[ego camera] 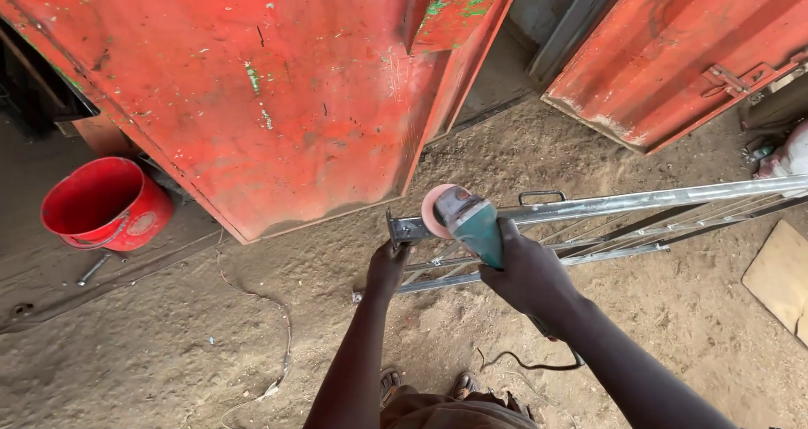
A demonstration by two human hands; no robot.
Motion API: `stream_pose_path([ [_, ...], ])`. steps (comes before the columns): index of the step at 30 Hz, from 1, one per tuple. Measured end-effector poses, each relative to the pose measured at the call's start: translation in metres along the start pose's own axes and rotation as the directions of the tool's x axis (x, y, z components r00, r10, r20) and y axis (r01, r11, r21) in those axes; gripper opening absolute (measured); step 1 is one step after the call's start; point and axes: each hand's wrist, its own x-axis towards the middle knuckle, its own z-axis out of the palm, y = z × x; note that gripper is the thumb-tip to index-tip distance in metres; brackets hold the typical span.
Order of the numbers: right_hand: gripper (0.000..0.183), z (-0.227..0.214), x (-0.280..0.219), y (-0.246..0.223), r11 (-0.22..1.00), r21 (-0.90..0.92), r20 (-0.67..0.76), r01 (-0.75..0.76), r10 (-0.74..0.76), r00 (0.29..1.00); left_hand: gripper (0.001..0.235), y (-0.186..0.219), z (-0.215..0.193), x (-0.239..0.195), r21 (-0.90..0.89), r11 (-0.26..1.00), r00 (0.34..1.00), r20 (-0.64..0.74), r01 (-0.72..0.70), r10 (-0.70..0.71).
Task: Grinding weld joints on a metal gate frame using an angle grinder to smooth the surface.
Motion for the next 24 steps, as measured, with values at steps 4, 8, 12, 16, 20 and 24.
stream_pose_path([
  [4,0.079,0.01,0.004,-0.015,0.999,-0.005,0.053,0.047,-0.047,0.997,0.046,-0.024,0.008,0.024,0.042,0.999,0.999,-0.047,-0.002,0.004],
  [8,0.081,0.016,0.013,-0.008,0.995,-0.026,0.048,0.092,-0.09,0.995,0.036,-0.001,0.001,0.014,0.045,0.999,0.998,-0.056,0.012,-0.009],
  [12,0.078,0.009,0.016,0.001,0.995,-0.081,-0.018,0.059,-0.06,0.998,0.039,0.007,-0.002,0.014,0.048,0.998,0.999,-0.036,0.036,-0.034],
  [16,0.077,0.021,0.019,-0.006,0.992,-0.043,0.009,0.118,-0.118,0.993,0.036,0.019,-0.004,-0.004,-0.012,0.999,0.999,-0.031,0.034,-0.034],
  [20,0.077,0.029,0.03,-0.011,0.987,-0.015,-0.006,0.16,-0.16,0.987,0.037,0.016,-0.006,-0.004,0.005,1.0,0.999,-0.036,0.013,-0.013],
  [24,0.076,0.024,0.033,-0.016,0.981,-0.028,-0.03,0.19,-0.191,0.981,0.038,0.0,-0.003,0.002,-0.005,1.0,0.999,-0.033,0.019,-0.019],
])
